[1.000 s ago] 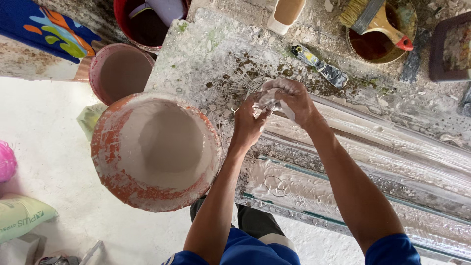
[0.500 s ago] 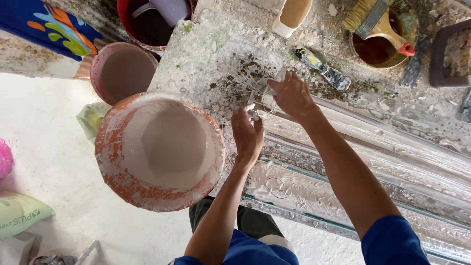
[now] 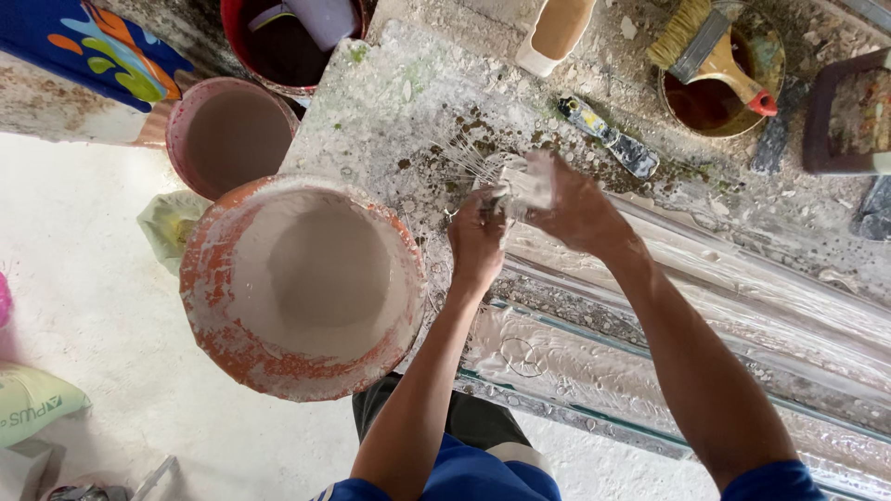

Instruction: The person applies a white paste from a bowl onto long wooden mold strips on a workbench, spreads and smooths it over the surfaces by hand, then uses a putty knife to scrape and level the paste along the mold edges and handles loose fibers at the bench.

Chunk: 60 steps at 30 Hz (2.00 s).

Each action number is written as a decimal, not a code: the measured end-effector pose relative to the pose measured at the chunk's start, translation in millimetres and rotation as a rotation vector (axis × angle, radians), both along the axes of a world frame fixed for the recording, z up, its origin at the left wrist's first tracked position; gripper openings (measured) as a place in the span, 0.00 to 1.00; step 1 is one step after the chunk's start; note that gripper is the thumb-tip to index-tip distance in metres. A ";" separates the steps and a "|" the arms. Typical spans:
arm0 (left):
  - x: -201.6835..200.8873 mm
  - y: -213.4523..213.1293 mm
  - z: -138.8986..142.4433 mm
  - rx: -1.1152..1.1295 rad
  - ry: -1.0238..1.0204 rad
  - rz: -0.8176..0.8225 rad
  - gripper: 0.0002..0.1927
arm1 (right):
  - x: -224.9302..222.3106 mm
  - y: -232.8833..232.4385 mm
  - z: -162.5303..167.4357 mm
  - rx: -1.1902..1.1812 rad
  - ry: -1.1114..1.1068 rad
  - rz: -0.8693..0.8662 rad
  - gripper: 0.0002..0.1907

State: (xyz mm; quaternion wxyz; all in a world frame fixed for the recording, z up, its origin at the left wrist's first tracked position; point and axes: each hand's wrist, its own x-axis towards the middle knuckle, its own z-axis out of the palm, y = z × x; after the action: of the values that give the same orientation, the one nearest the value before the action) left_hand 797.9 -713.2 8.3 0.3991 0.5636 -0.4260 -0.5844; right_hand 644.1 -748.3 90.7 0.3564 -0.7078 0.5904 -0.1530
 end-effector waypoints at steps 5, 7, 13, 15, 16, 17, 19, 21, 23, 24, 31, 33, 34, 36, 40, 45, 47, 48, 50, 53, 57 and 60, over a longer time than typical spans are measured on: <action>13.7 -20.4 -0.9 0.116 0.534 0.229 0.23 | 8.6 -7.0 -15.6 0.249 -0.190 -0.236 0.16; 15.5 -24.8 0.3 0.051 0.510 0.259 0.26 | 11.1 -16.0 -28.5 0.190 0.006 -0.141 0.14; 3.1 -38.9 1.2 -0.125 -0.190 0.245 0.10 | 30.1 -56.7 -57.4 0.015 0.609 0.221 0.09; 1.8 -47.6 -0.6 -0.058 -0.352 0.236 0.06 | 38.5 -73.2 -60.3 0.077 0.696 0.294 0.13; 3.1 -51.3 -0.7 -0.070 -0.448 0.209 0.04 | 43.0 -80.4 -60.6 0.141 0.695 0.286 0.16; 5.7 -54.5 -1.1 -0.084 -0.544 0.180 0.04 | 47.5 -87.1 -60.5 0.204 0.692 0.275 0.20; 11.0 -55.8 -3.7 -0.123 -0.641 0.172 0.04 | 57.9 -95.6 -60.6 0.264 0.705 0.262 0.24; 16.9 -52.3 -4.8 -0.175 -0.647 0.213 0.02 | 69.9 -99.0 -63.0 0.255 0.732 0.257 0.25; 22.1 -45.6 -6.7 -0.185 -0.691 0.249 0.04 | 83.0 -99.3 -69.7 0.379 0.795 0.323 0.27; 24.2 -42.9 -8.3 -0.192 -0.712 0.268 0.06 | 87.9 -99.2 -74.1 0.440 0.827 0.355 0.27; 30.8 -34.6 -25.8 -0.045 -0.761 0.196 0.13 | 56.9 -86.6 -94.0 0.365 0.219 0.180 0.18; 29.5 -33.4 -29.2 -0.120 -0.829 0.118 0.11 | 30.1 -68.7 -92.4 0.300 0.032 -0.082 0.18; 28.3 -33.2 -29.2 -0.119 -0.870 0.073 0.11 | 18.5 -53.7 -91.9 0.290 0.015 -0.244 0.17; 25.4 -33.4 -27.1 -0.112 -0.958 -0.019 0.13 | 5.2 -17.4 -97.1 0.273 -0.028 -0.566 0.17; 17.6 -38.5 -18.7 -0.092 -1.057 -0.178 0.15 | 10.0 27.3 -130.1 0.085 0.348 -0.661 0.15; 8.3 -44.8 -14.3 0.002 -1.090 -0.270 0.34 | 28.3 42.3 -145.7 -0.036 0.449 -0.784 0.13; 5.8 -44.8 -15.7 0.001 -1.106 -0.255 0.36 | 34.4 43.2 -140.5 -0.056 0.454 -0.811 0.19; 5.1 -44.2 -16.9 0.002 -1.114 -0.248 0.37 | 36.6 44.7 -137.4 -0.065 0.458 -0.824 0.22; 4.0 -42.8 -19.9 -0.071 -1.152 -0.235 0.37 | 38.1 48.2 -133.6 -0.028 0.425 -0.850 0.22; 3.0 -41.5 -25.2 -0.199 -1.154 -0.218 0.36 | 30.9 60.1 -136.6 0.043 0.356 -0.937 0.24; -1.1 -44.1 -32.8 -0.335 -1.158 -0.209 0.32 | 20.1 84.6 -147.1 -0.271 0.485 -1.041 0.25; -4.1 -46.8 -37.5 -0.364 -1.237 -0.203 0.32 | 26.5 94.5 -146.8 -0.150 0.488 -0.370 0.28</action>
State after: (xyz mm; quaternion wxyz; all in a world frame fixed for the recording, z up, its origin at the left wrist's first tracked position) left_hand 793.8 -760.0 -29.2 0.1124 0.6763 -0.7204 -0.1053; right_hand 670.6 -653.9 -56.1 0.1171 -0.6285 0.7643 -0.0842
